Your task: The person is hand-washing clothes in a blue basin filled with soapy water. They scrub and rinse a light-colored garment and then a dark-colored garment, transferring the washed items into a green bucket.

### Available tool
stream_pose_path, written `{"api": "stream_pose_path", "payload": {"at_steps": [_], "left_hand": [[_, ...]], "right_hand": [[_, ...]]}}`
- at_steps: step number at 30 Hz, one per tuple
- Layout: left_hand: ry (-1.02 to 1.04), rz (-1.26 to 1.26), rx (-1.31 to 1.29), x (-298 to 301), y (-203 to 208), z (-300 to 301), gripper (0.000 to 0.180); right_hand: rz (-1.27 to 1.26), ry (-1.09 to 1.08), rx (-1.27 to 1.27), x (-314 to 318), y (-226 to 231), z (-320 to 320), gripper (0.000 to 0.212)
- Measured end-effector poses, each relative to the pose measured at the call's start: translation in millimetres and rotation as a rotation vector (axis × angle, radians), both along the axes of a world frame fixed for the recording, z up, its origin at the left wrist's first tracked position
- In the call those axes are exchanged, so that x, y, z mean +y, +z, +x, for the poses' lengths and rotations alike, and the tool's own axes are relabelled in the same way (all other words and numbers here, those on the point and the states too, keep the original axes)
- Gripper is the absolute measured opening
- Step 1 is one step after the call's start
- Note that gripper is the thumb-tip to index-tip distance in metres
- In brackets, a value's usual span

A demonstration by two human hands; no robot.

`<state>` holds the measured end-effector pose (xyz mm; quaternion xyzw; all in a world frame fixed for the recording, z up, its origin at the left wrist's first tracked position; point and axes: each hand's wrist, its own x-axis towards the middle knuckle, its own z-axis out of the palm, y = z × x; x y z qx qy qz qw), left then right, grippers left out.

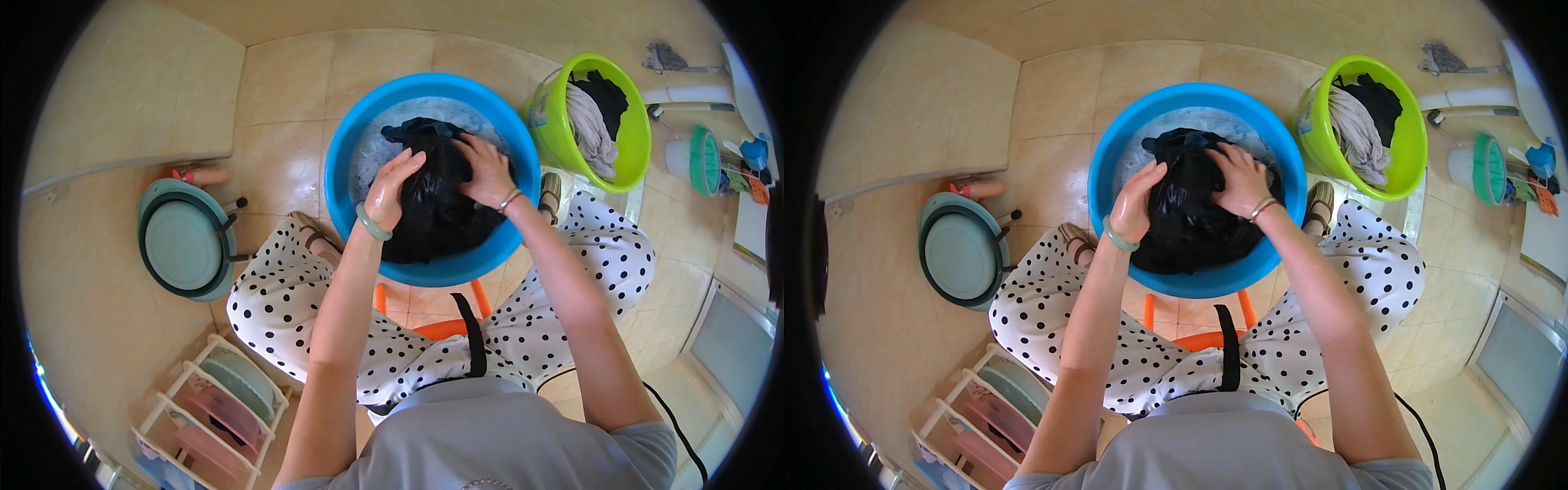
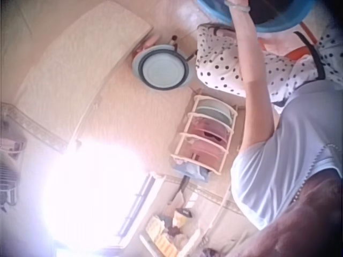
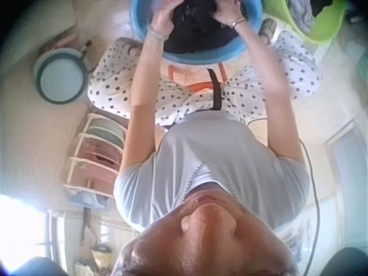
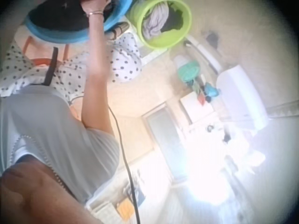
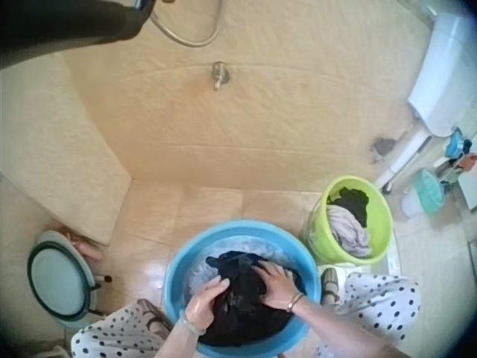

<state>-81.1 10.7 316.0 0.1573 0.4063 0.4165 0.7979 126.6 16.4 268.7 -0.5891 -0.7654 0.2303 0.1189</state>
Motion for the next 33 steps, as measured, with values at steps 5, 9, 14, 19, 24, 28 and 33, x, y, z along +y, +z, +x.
{"api": "stream_pose_path", "payload": {"at_steps": [5, 9, 14, 19, 24, 28, 33], "left_hand": [[-0.147, -0.024, 0.066, 4.3, 16.3, -10.6, 0.036], [0.05, -0.246, -0.13, -2.8, -27.5, -25.9, 0.05], [0.174, -0.152, -0.388, -25.9, -50.6, 6.3, 0.068], [0.074, -0.296, -0.482, -19.2, -36.6, 13.8, 0.043], [0.374, -0.112, -0.349, -51.7, -88.5, 24.4, 0.035], [0.534, -0.506, 0.286, -36.8, -50.3, 74.9, 0.043], [0.463, -0.424, 0.101, -42.8, -78.7, 32.6, 0.031]], "right_hand": [[-0.054, -0.254, 0.622, 9.2, -39.3, 4.6, 0.026], [-0.076, -0.498, 0.702, 28.5, -30.3, 22.4, 0.021], [-0.279, -0.05, 0.852, -14.4, 40.6, -52.1, 0.045], [-0.224, 0.189, 0.727, -63.1, 83.2, -90.3, 0.029], [0.227, 0.109, 0.559, -48.2, 50.0, -94.4, 0.025], [0.195, -0.189, 0.252, -5.7, -30.0, -54.4, 0.037], [0.181, -0.02, 0.268, -36.6, 20.9, -104.8, 0.027]]}}
